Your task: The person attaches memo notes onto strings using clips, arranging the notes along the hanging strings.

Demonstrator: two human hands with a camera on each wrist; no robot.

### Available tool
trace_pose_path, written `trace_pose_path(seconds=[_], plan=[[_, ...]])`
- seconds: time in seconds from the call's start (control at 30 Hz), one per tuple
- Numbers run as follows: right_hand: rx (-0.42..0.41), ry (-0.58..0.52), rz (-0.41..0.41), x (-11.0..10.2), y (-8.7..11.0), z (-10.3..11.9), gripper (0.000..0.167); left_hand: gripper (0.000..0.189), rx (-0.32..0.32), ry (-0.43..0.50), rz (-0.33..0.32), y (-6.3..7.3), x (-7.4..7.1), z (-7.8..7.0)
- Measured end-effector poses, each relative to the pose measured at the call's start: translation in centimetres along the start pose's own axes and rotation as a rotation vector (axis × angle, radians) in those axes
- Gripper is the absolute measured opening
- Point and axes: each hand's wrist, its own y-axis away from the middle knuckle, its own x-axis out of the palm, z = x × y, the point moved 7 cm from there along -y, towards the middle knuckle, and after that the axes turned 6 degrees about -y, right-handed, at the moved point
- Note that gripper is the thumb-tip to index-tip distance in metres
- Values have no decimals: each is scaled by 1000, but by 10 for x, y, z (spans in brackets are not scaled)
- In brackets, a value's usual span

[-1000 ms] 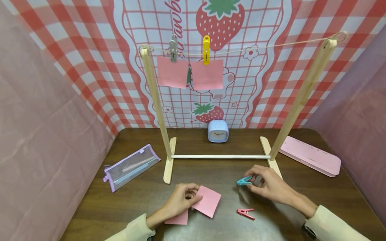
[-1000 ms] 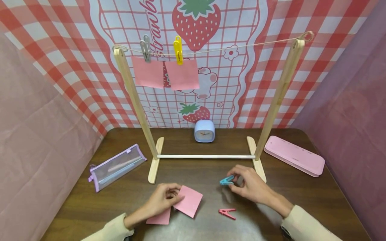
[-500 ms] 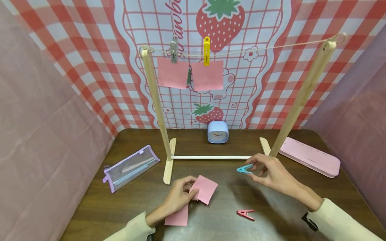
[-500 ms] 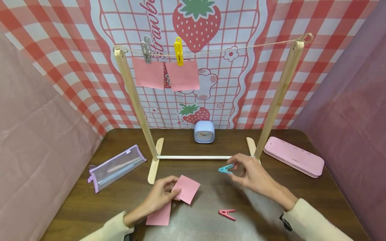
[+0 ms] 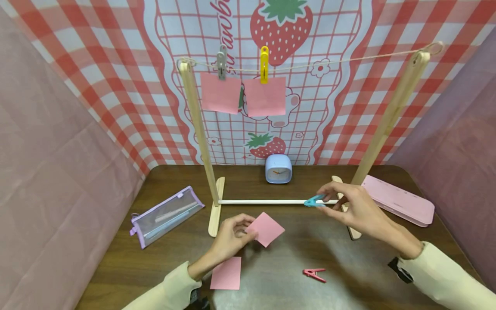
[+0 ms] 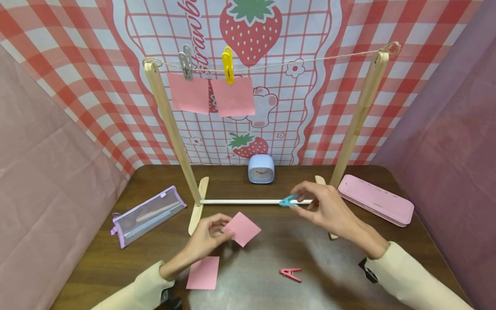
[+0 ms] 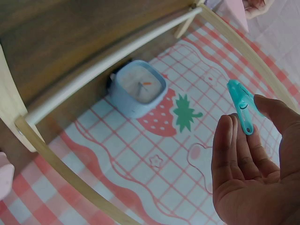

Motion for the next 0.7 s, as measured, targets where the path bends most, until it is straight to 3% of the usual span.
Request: trace_pose_path(seconds=[0.37,0.7], plan=[[-40,34,-63,-30,-21,27,41,27,-59,124,-44,-14,0,-3],[-24,75,-106,-58,-48,50,47,27,-50,179,-30,-27,4,-14]])
